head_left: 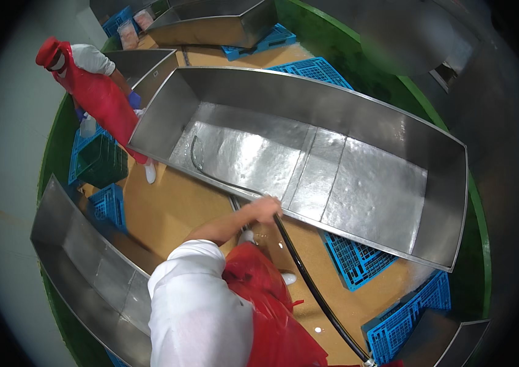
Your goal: The person uses a hose to rinse the interior surfaces of several stainless steel trays arranged on a wet floor. The person moves the hose back and forth across each tray, then repositions to the next tray and repeats the rinsing process.
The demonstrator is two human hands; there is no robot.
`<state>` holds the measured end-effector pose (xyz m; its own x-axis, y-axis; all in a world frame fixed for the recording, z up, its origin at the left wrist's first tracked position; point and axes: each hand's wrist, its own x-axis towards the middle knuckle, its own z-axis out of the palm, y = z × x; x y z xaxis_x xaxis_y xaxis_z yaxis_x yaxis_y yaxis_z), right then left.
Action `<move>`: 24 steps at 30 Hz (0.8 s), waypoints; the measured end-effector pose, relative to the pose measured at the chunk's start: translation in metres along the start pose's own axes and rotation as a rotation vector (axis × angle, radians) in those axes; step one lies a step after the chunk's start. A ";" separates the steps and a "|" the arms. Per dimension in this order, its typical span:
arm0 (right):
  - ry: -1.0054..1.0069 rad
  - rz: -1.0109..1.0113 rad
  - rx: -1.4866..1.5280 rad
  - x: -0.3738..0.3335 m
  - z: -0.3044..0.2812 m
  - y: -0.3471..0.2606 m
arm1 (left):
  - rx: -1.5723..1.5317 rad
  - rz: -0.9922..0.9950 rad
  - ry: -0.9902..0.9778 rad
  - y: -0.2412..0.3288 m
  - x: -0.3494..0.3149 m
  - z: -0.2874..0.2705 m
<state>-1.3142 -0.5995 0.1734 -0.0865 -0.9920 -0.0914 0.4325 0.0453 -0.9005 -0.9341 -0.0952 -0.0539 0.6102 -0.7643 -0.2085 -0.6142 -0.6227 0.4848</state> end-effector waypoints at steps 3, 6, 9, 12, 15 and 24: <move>0.018 -0.027 0.027 -0.030 0.005 -0.009 | 0.001 -0.289 0.549 -0.036 -0.050 -0.040; -0.017 0.029 0.049 -0.065 0.020 0.007 | -0.134 -0.567 1.089 -0.046 -0.096 -0.049; -0.019 0.223 0.122 -0.116 0.023 0.046 | -0.266 -0.645 1.402 -0.047 -0.118 -0.092; 0.074 0.662 0.308 -0.193 0.034 0.122 | -0.146 -0.417 1.438 -0.044 -0.156 -0.172; -0.094 0.950 0.270 -0.300 0.062 0.182 | -0.117 0.049 1.330 -0.035 -0.161 -0.211; -0.279 1.164 0.526 -0.406 0.174 0.171 | -0.209 -0.028 0.148 -0.221 -0.230 -0.161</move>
<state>-1.0492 -0.2093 0.1307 0.7344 -0.3959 -0.5513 0.4291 0.9001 -0.0747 -0.8582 0.2452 0.0240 0.7013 -0.7051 -0.1050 -0.4890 -0.5830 0.6488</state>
